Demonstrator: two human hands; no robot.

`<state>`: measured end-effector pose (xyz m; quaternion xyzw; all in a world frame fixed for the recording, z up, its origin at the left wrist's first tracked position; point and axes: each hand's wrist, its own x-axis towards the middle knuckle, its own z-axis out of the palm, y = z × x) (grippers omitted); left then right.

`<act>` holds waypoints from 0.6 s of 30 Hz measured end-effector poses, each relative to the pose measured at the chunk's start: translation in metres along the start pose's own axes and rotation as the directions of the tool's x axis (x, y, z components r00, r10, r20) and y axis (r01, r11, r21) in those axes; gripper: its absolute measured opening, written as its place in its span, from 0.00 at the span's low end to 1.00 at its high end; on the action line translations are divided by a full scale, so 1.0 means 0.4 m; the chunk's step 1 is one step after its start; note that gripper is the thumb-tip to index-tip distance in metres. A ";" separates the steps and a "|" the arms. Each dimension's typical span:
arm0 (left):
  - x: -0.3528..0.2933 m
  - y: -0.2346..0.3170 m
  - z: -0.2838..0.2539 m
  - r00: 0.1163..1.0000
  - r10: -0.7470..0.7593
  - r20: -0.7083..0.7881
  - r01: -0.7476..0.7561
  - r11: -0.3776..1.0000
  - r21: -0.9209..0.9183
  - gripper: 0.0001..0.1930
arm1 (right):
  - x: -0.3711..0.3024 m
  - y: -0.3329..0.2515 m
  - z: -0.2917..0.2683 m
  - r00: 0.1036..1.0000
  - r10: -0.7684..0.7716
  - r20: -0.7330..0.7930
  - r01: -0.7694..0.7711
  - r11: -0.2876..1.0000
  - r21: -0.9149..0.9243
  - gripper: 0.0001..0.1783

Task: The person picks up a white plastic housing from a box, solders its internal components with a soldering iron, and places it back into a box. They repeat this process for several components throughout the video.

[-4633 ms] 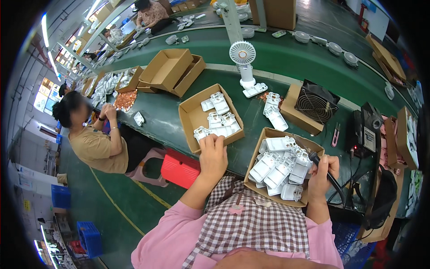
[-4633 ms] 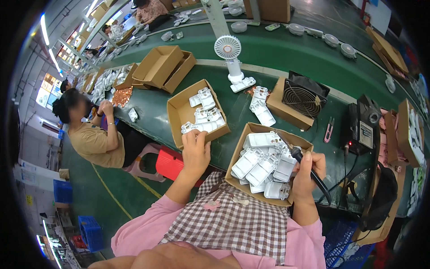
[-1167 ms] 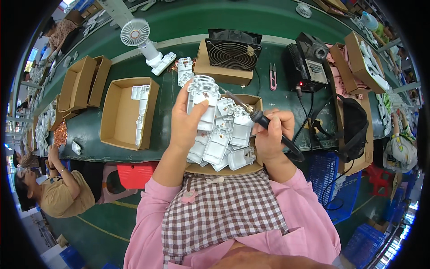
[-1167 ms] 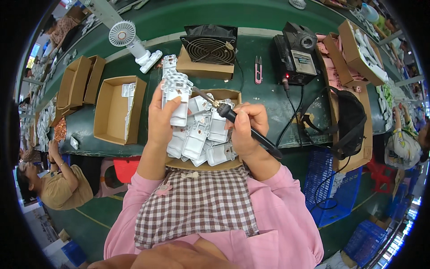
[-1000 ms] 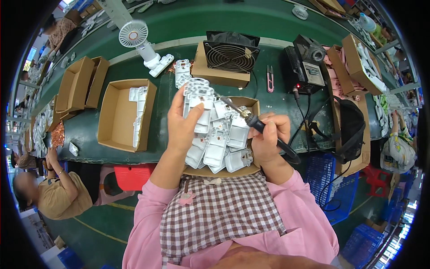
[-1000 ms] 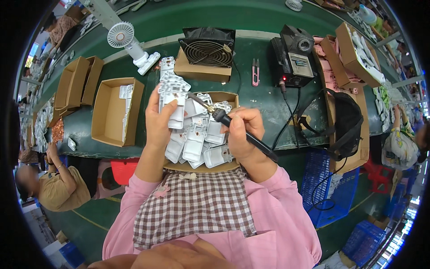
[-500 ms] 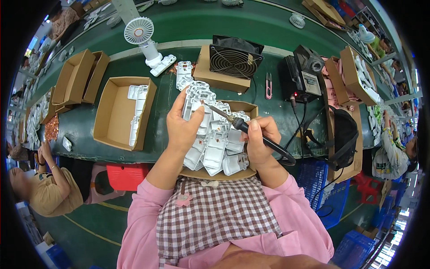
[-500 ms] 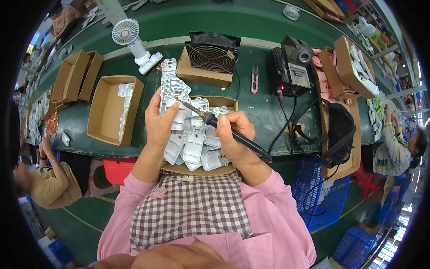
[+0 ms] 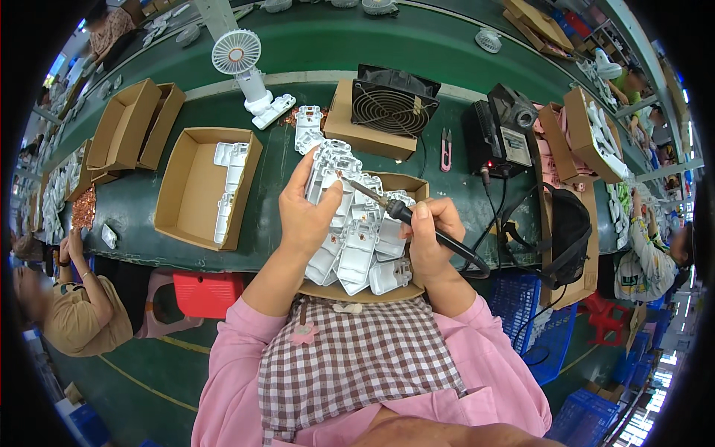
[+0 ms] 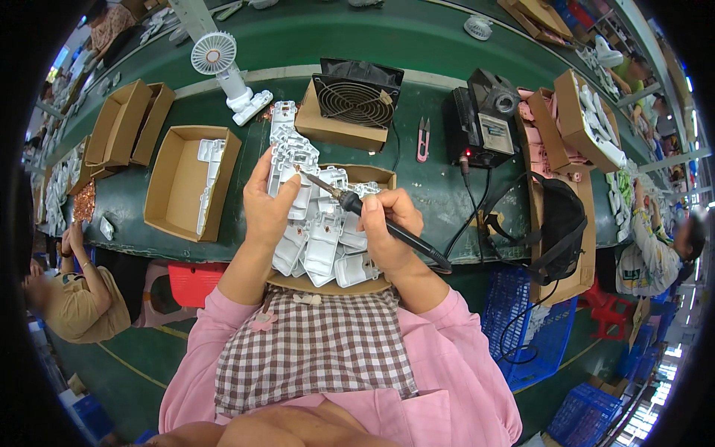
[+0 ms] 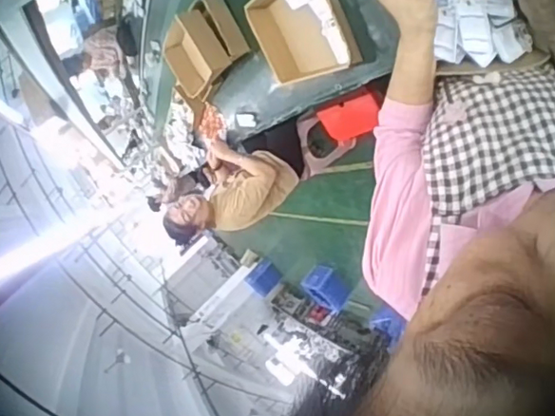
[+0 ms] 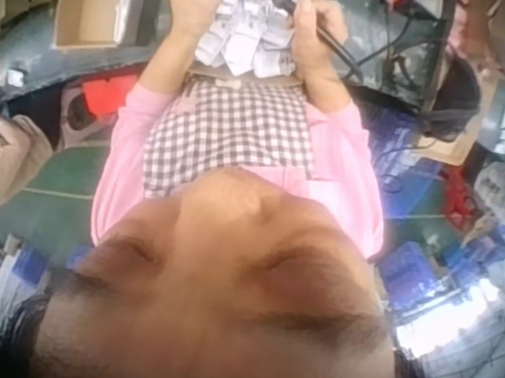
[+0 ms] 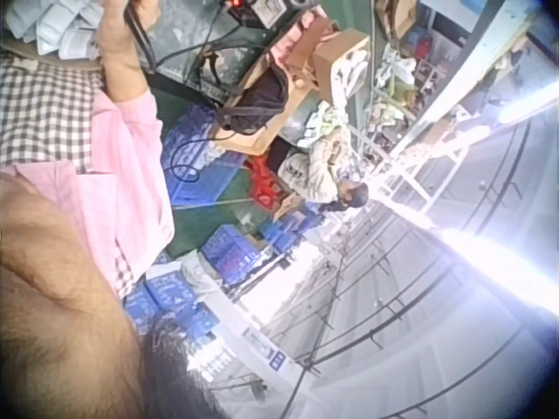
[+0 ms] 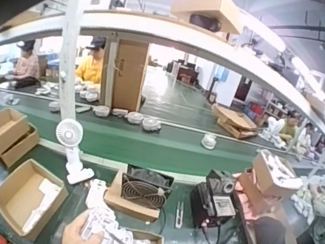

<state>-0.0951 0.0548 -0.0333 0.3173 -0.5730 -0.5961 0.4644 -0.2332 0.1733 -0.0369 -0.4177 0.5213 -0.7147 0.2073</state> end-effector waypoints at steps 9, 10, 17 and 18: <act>0.000 0.001 0.000 1.000 -0.018 0.004 0.018 1.000 0.006 0.26 | 0.000 0.005 -0.002 0.997 0.017 -0.075 -0.009 0.994 0.109 0.10; 0.000 0.000 0.000 1.000 -0.016 0.004 0.016 1.000 0.005 0.26 | 0.000 0.003 -0.001 0.997 0.015 -0.074 -0.007 0.994 0.109 0.10; -0.004 0.012 0.002 0.999 0.014 0.036 -0.017 0.997 0.079 0.26 | 0.003 0.001 0.002 0.998 0.004 -0.057 0.002 0.994 0.107 0.10; -0.006 0.013 0.001 0.998 0.004 0.064 -0.010 0.995 0.099 0.27 | 0.002 0.001 0.002 0.999 0.000 -0.052 0.005 0.995 0.098 0.10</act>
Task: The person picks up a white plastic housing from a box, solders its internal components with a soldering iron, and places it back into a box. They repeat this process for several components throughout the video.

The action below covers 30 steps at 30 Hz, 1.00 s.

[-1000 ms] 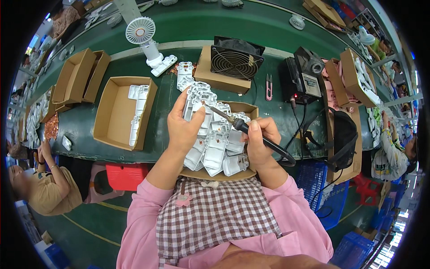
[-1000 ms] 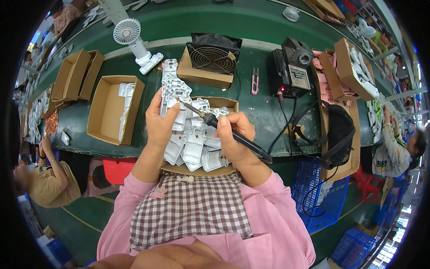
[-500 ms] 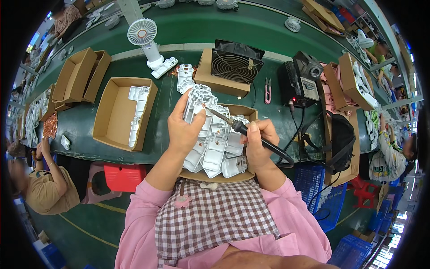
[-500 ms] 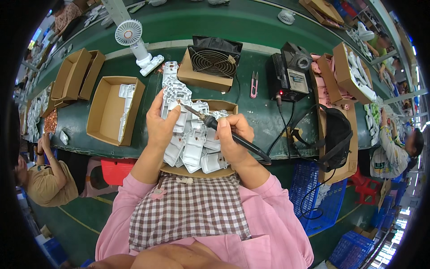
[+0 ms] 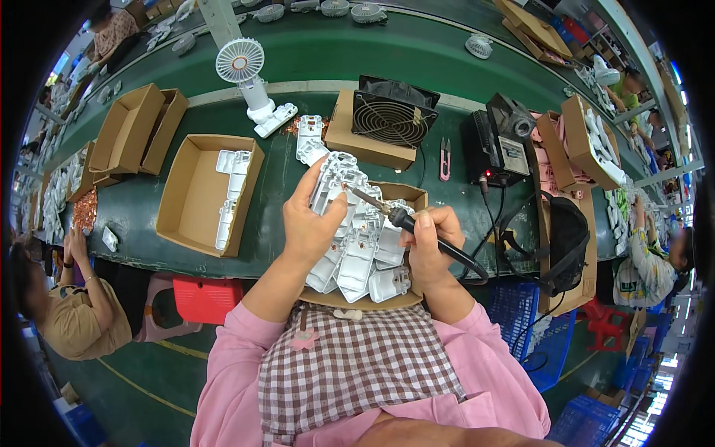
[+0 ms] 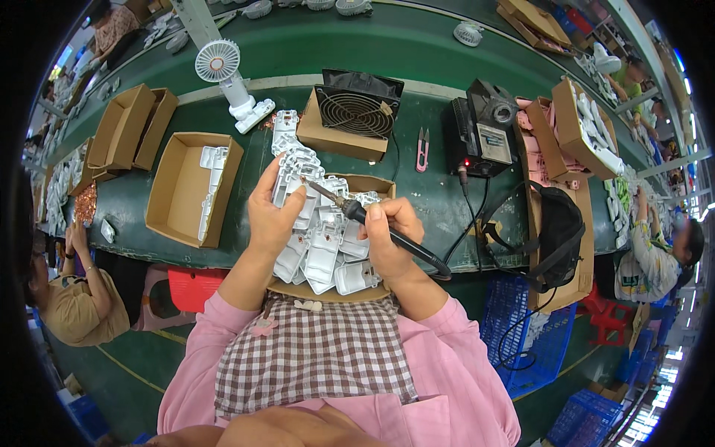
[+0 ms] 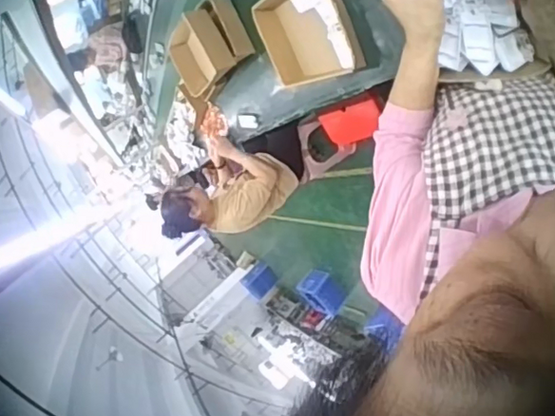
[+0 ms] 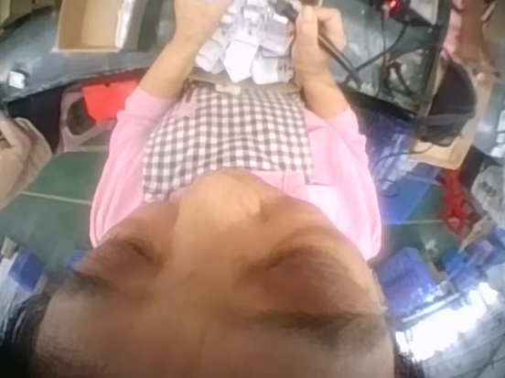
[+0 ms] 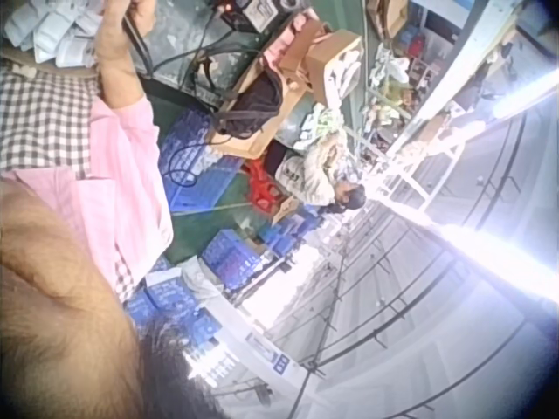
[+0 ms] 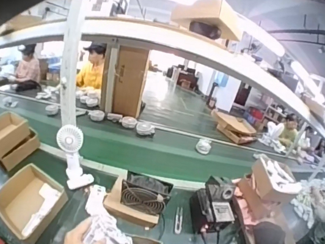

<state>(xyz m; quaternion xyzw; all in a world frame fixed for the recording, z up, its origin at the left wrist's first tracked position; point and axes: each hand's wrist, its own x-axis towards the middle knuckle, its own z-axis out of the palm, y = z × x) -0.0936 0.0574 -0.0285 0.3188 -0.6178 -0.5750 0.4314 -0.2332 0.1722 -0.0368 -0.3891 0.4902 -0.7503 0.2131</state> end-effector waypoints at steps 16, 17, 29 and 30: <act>0.003 -0.007 0.003 0.996 0.080 -0.045 -0.080 0.997 0.004 0.26 | 0.004 -0.007 0.008 1.000 0.020 0.022 -0.019 0.998 -0.051 0.09; 0.003 -0.004 0.005 0.997 0.055 -0.046 -0.056 0.998 -0.020 0.26 | 0.001 -0.008 0.008 1.000 0.012 -0.009 -0.013 1.000 -0.029 0.09; -0.011 0.006 -0.002 0.983 -0.151 0.099 0.171 0.957 -0.235 0.21 | -0.012 -0.006 -0.001 0.994 -0.089 -0.063 0.097 0.985 0.140 0.08; -0.009 0.004 -0.004 0.983 -0.152 0.102 0.172 0.957 -0.234 0.21 | -0.012 -0.009 0.000 0.994 -0.089 -0.066 0.098 0.985 0.139 0.08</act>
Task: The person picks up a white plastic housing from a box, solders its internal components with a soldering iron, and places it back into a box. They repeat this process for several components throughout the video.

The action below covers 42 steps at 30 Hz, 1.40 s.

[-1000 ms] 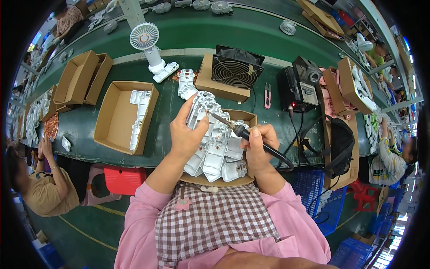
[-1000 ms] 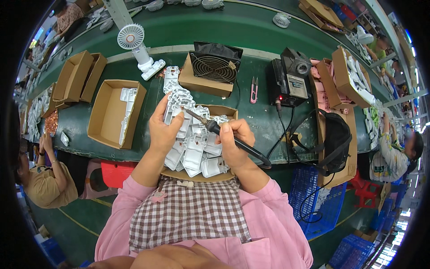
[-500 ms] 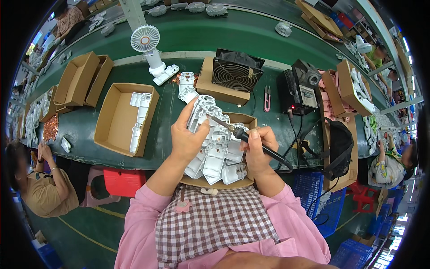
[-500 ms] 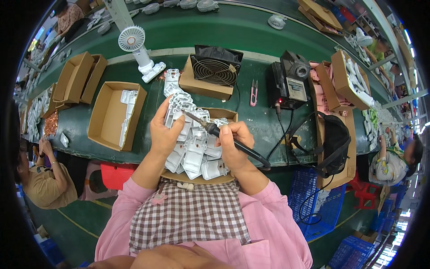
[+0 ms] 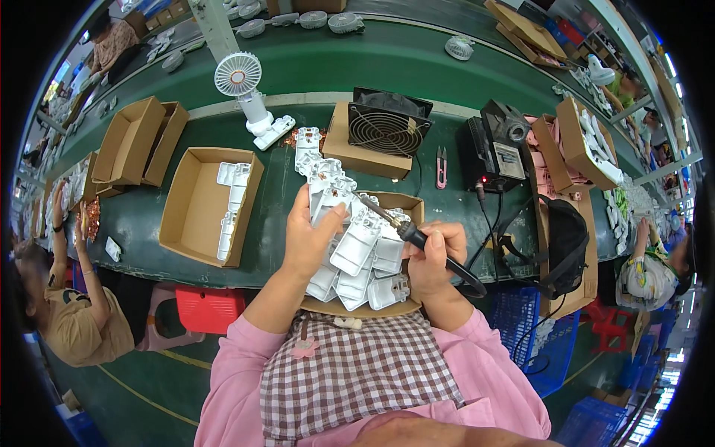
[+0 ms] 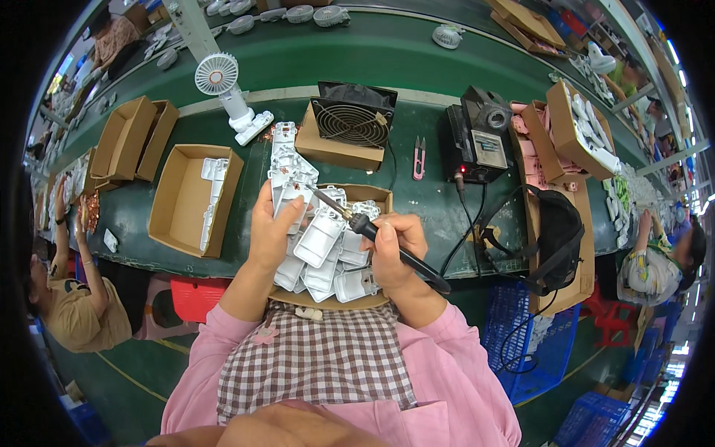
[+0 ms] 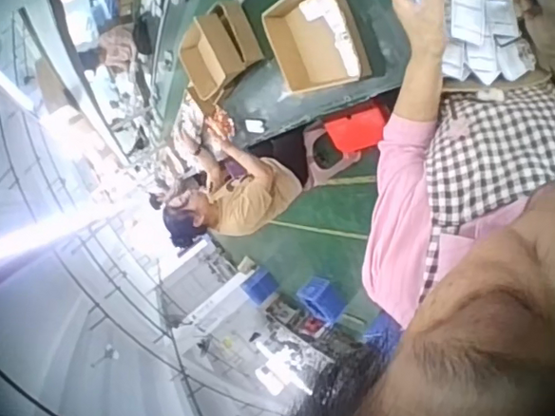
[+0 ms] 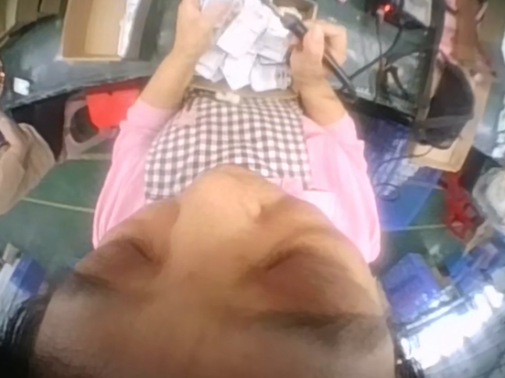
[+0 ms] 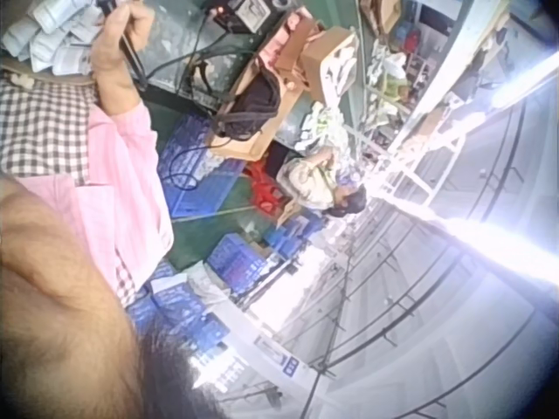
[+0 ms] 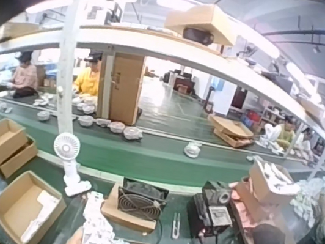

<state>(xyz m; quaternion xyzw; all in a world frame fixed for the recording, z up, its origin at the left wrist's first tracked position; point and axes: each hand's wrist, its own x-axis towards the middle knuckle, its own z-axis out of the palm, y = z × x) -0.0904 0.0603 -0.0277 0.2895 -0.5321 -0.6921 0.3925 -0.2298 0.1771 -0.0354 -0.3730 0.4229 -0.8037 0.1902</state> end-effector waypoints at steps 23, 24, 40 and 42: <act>0.013 -0.025 -0.006 0.986 0.063 -0.156 -0.044 0.992 0.122 0.13 | 0.006 0.007 0.003 0.985 0.165 0.042 -0.154 0.968 -0.200 0.08; 0.013 -0.024 -0.006 0.986 0.062 -0.156 -0.043 0.992 0.122 0.13 | 0.007 0.006 0.004 0.985 0.166 0.043 -0.154 0.967 -0.201 0.08; 0.009 -0.025 -0.008 0.985 0.071 -0.156 -0.047 0.987 0.153 0.14 | 0.010 0.007 0.004 0.987 0.159 0.010 -0.155 0.972 -0.178 0.10; 0.007 -0.021 -0.003 0.984 0.071 -0.161 -0.045 0.986 0.158 0.14 | 0.011 0.007 0.003 0.989 0.147 -0.001 -0.145 0.975 -0.168 0.10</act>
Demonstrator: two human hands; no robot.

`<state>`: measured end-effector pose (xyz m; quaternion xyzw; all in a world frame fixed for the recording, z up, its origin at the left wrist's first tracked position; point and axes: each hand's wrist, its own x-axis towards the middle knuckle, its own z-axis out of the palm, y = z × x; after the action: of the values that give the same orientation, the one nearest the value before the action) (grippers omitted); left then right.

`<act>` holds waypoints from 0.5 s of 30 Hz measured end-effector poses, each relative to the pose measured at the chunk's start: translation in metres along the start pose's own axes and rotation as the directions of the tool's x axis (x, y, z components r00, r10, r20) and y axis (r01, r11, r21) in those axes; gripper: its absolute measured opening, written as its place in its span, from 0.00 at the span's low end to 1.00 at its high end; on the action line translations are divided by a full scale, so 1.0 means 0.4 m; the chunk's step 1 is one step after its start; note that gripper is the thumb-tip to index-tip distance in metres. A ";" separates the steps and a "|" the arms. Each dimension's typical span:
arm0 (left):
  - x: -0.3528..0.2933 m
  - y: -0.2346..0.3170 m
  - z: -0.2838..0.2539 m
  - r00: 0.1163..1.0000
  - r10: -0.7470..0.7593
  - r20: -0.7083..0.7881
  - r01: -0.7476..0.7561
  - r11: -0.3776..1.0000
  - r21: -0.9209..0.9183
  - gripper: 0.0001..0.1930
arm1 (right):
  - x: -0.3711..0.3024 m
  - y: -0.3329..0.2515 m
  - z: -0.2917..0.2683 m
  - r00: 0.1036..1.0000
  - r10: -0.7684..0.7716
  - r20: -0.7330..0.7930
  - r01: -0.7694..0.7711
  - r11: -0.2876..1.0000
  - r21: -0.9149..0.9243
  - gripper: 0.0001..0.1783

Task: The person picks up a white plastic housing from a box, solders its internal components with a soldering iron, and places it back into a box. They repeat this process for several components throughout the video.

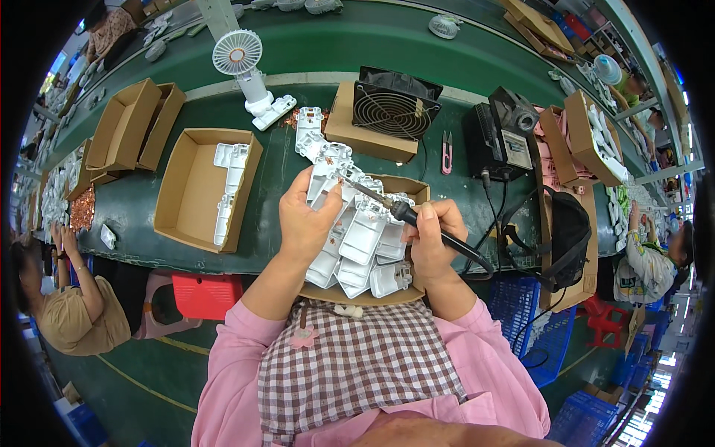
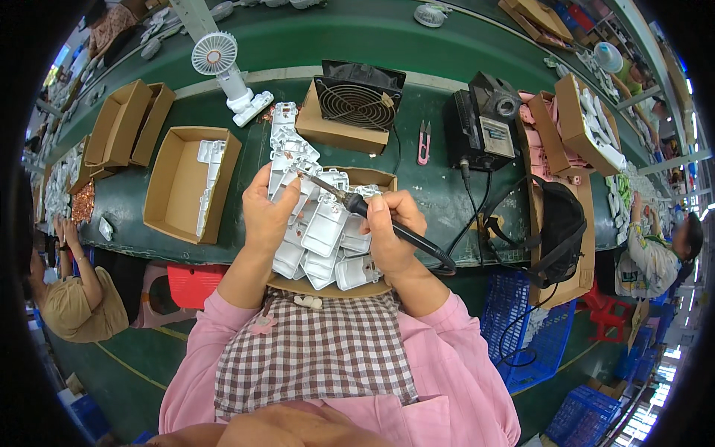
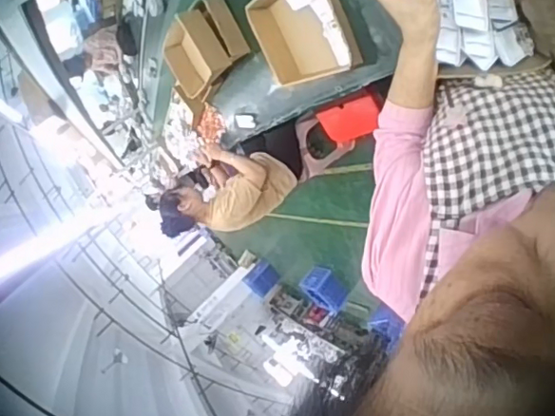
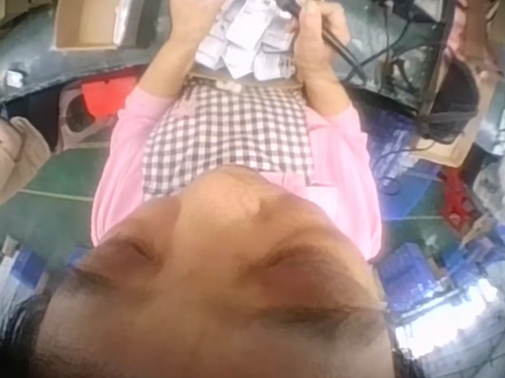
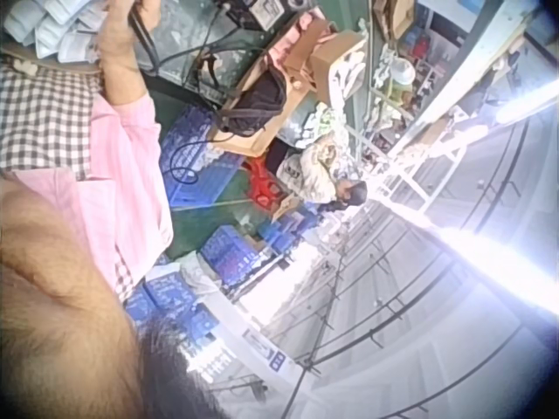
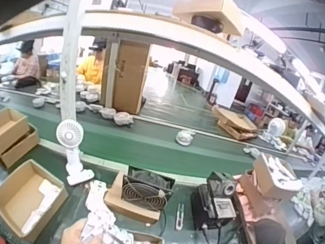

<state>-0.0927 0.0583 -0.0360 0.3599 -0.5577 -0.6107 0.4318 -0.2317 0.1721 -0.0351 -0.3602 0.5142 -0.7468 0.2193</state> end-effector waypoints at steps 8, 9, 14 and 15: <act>-0.010 0.024 0.008 0.998 -0.060 0.005 0.060 0.998 -0.010 0.14 | 0.002 0.001 -0.001 1.000 0.006 0.028 -0.006 1.000 0.002 0.10; -0.010 0.023 0.008 0.998 -0.061 0.004 0.061 0.998 -0.010 0.14 | 0.002 0.002 -0.002 1.000 0.007 0.028 -0.007 1.000 0.002 0.10; -0.009 0.018 0.007 0.999 -0.042 0.015 0.042 0.999 -0.012 0.14 | 0.002 -0.001 -0.001 0.999 0.018 0.041 -0.018 1.000 0.007 0.10; -0.010 0.018 0.007 0.999 -0.043 0.015 0.043 0.999 -0.012 0.14 | 0.002 0.000 -0.001 0.999 0.019 0.041 -0.019 1.000 0.007 0.10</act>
<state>-0.0929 0.0629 -0.0286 0.3645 -0.5493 -0.6259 0.4167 -0.2326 0.1718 -0.0350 -0.3700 0.5102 -0.7390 0.2381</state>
